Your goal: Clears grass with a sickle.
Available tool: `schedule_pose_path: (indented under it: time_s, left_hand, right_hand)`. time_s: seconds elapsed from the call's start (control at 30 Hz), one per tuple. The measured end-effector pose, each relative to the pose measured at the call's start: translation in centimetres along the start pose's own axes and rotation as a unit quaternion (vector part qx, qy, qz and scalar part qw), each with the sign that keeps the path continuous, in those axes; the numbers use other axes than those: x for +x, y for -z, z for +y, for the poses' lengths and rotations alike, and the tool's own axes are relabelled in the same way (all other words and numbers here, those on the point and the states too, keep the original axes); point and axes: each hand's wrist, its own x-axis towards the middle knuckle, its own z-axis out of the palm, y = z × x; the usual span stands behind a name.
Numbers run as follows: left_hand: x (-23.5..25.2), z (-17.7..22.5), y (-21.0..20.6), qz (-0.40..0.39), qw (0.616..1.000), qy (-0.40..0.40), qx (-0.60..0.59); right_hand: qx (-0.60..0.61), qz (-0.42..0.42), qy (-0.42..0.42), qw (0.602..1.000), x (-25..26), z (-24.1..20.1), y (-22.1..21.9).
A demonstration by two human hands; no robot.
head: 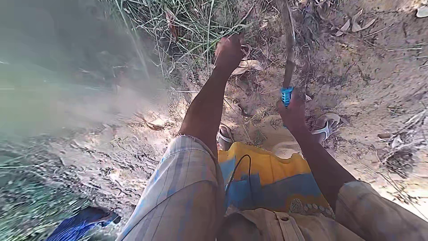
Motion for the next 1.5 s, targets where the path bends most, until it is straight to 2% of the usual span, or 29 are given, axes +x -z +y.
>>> schedule_pose_path:
  time_s: [0.1,0.13,0.2,0.23,0.33,0.4,0.47,0.5,0.57,0.6,0.67,0.77,0.83,0.9,1.0,1.07,1.13,1.23,1.3,1.37,1.43,1.5]
  left_hand:
    - [-1.0,-1.2,-1.6,-0.033,0.999,-0.014,0.002]
    - [-1.7,-1.8,-2.0,-0.045,0.999,-0.008,0.009]
    - [-3.7,-3.3,-2.3,-0.077,0.996,0.011,0.032]
    - [-4.2,-3.6,-2.0,-0.086,0.995,0.019,0.053]
    - [-5.0,-2.6,0.0,-0.058,0.991,0.024,0.114]
    - [-4.5,-1.0,1.4,0.023,0.992,-0.049,0.115]
    - [-2.4,0.6,2.0,0.071,0.982,-0.138,0.108]
    - [-1.1,1.1,1.9,0.070,0.982,-0.143,0.107]
    - [1.1,0.8,1.4,0.056,0.989,-0.069,0.120]
    - [2.0,-0.1,1.1,0.055,0.990,-0.018,0.132]
    - [1.6,-2.6,0.8,0.022,0.986,0.066,0.151]
    - [-0.4,-6.4,1.7,-0.043,0.983,0.090,0.155]
    - [-1.3,-7.0,2.0,-0.042,0.986,0.081,0.139]
    - [-1.0,-6.9,2.0,-0.035,0.989,0.087,0.114]
    - [-0.8,-7.0,2.5,-0.032,0.991,0.098,0.085]
    - [-0.6,-7.6,2.7,-0.026,0.993,0.093,0.066]
    - [-0.6,-8.3,2.8,-0.029,0.994,0.086,0.057]
    - [-0.9,-8.3,2.2,-0.056,0.994,0.076,0.055]
    - [-1.1,-9.0,2.1,-0.062,0.994,0.074,0.055]
    - [-1.0,-8.8,2.2,-0.070,0.993,0.072,0.057]
    - [-0.9,-9.0,2.3,-0.076,0.993,0.069,0.065]
    - [-0.9,-9.1,3.1,-0.074,0.993,0.063,0.066]
  right_hand:
    - [-0.083,-0.125,-0.089,0.985,-4.2,4.3,-3.4]
    - [-0.103,-0.139,-0.092,0.981,-6.8,6.1,-3.8]
    - [-0.091,-0.107,-0.071,0.988,-12.4,8.8,-3.6]
    - [-0.079,-0.092,-0.069,0.990,-13.7,8.9,-2.8]
    - [-0.033,-0.042,-0.042,0.998,-12.6,6.2,-0.5]
    - [-0.001,0.024,0.039,0.999,-8.2,3.0,0.2]
    - [0.028,0.059,0.096,0.993,-2.6,-0.7,0.4]
    - [0.029,0.057,0.097,0.993,-0.2,-2.4,0.0]
    - [0.013,0.035,0.062,0.997,2.4,-3.2,-2.0]
    - [-0.011,0.014,0.045,0.999,2.3,-2.0,-3.4]
    - [-0.070,-0.077,-0.029,0.994,-1.6,2.8,-5.5]
    - [-0.110,-0.175,-0.133,0.969,-8.8,7.8,-5.4]
    - [-0.087,-0.136,-0.123,0.979,-11.4,8.0,-3.9]
    - [-0.058,-0.061,-0.058,0.995,-10.8,5.9,-2.5]
    - [0.001,0.047,0.096,0.994,-4.1,0.3,-1.8]
    - [0.011,0.012,0.093,0.996,0.7,-4.0,-1.8]
    - [0.005,-0.044,0.050,0.998,2.3,-4.9,-4.4]
    - [-0.027,-0.143,-0.080,0.986,-2.4,0.3,-8.8]
    - [-0.050,-0.195,-0.135,0.970,-8.4,2.8,-9.2]
    - [-0.102,-0.217,-0.161,0.957,-12.8,4.4,-7.0]
    - [-0.105,-0.170,-0.117,0.973,-14.5,4.1,-4.8]
    - [-0.059,-0.042,0.011,0.997,-11.6,2.2,-3.8]
